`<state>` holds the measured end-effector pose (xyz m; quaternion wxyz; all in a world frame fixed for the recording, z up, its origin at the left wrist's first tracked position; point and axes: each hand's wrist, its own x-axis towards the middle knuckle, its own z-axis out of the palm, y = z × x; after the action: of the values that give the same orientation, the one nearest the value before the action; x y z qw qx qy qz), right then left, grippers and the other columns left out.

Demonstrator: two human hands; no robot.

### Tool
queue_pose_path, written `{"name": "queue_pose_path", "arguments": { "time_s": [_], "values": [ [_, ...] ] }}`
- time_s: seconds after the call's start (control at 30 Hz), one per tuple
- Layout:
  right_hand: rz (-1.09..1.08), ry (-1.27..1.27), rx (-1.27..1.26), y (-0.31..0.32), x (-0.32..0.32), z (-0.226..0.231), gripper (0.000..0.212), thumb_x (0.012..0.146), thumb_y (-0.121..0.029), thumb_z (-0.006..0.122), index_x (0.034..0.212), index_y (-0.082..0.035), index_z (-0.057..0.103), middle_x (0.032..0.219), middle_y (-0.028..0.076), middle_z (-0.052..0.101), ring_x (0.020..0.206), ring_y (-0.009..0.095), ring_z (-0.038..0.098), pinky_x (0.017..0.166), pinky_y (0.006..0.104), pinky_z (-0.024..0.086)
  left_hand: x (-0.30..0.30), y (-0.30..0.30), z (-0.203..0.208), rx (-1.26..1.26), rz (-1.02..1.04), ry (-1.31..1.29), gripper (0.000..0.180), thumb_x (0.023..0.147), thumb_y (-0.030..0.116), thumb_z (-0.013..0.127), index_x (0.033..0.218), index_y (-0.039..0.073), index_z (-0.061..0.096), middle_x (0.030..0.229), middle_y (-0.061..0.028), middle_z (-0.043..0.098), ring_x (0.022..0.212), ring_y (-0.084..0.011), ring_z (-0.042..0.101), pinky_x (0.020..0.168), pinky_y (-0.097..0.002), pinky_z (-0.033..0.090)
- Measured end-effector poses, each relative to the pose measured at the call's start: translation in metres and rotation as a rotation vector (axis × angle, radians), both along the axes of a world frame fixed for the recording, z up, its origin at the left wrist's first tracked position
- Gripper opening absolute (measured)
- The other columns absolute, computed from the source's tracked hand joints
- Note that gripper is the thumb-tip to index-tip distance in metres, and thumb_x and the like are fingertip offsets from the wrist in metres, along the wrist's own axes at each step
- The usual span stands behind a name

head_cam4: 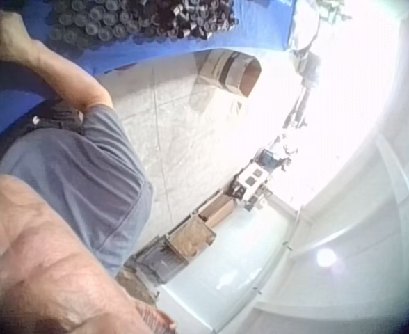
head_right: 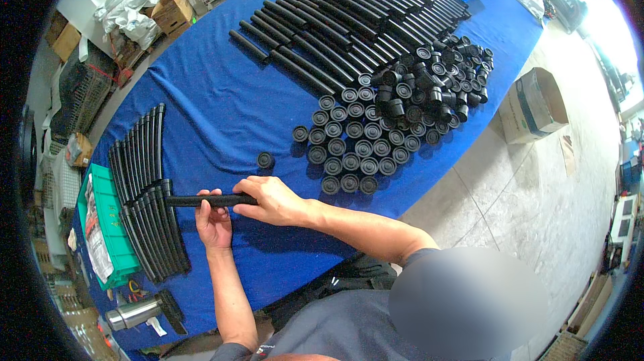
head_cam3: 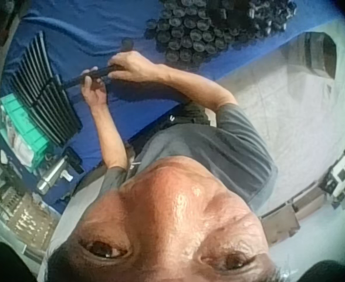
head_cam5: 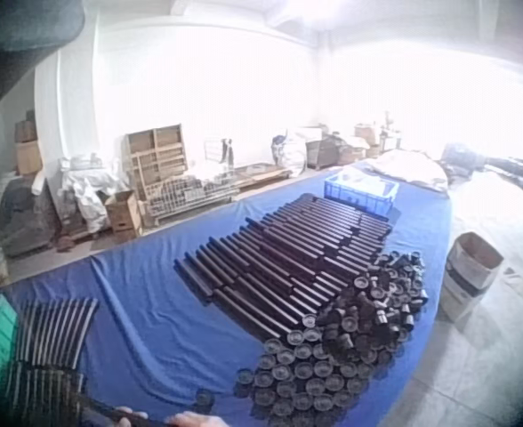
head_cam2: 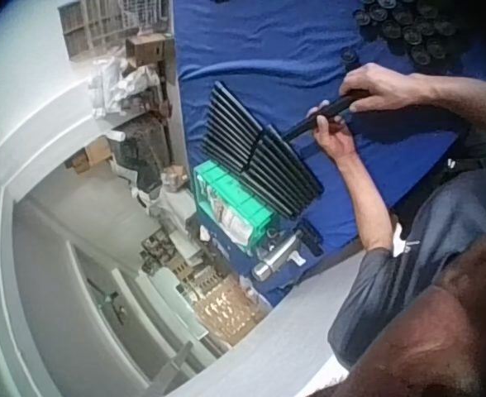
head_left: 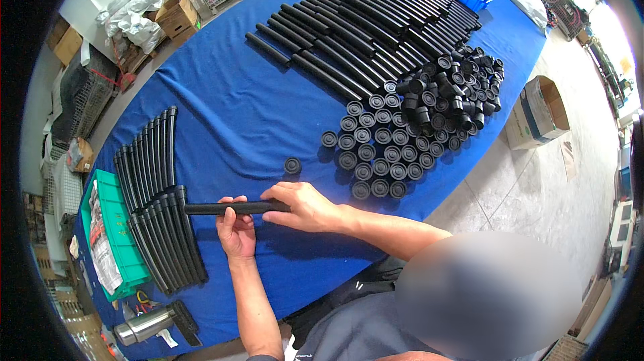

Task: The person attaches a rubber cap onto the end of a rod by hand and places the rod onto the table.

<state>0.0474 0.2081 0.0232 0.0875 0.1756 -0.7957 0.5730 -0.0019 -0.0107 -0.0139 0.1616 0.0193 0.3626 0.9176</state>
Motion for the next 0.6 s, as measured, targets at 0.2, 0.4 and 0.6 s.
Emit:
{"name": "queue_pose_path", "arguments": {
  "time_s": [0.2,0.4,0.6],
  "values": [
    [-0.055,0.04,-0.009,-0.001,0.0,-0.001,0.032,0.082,-0.021,0.07,0.1,0.003,0.062,0.083,0.02,0.064,0.082,0.039,0.064,0.072,0.0453,0.051,0.001,-0.001,-0.002,0.018,0.011,-0.003,0.025,0.093,0.01,0.064,0.116,0.004,0.059,0.109,-0.0205,0.068,0.071,-0.0185,0.065,0.064,-0.0265,0.056],
    [-0.02,-0.074,-0.042,0.002,0.001,0.001,0.035,0.082,-0.019,0.071,0.108,0.002,0.062,0.088,0.018,0.065,0.082,0.035,0.065,0.073,0.0415,0.052,-0.001,-0.001,-0.005,-0.031,-0.026,0.02,0.023,0.097,0.014,0.058,0.119,0.005,0.057,0.112,-0.0172,0.066,0.073,-0.0164,0.064,0.066,-0.0273,0.057],
    [0.012,0.005,0.032,0.001,-0.004,-0.001,0.035,0.082,-0.019,0.071,0.109,0.002,0.059,0.094,0.018,0.062,0.084,0.037,0.063,0.073,0.0429,0.051,-0.001,-0.002,0.002,-0.013,-0.035,0.052,0.026,0.096,0.015,0.06,0.12,0.006,0.057,0.114,-0.0177,0.066,0.076,-0.017,0.066,0.066,-0.0258,0.057]
  ]
}}
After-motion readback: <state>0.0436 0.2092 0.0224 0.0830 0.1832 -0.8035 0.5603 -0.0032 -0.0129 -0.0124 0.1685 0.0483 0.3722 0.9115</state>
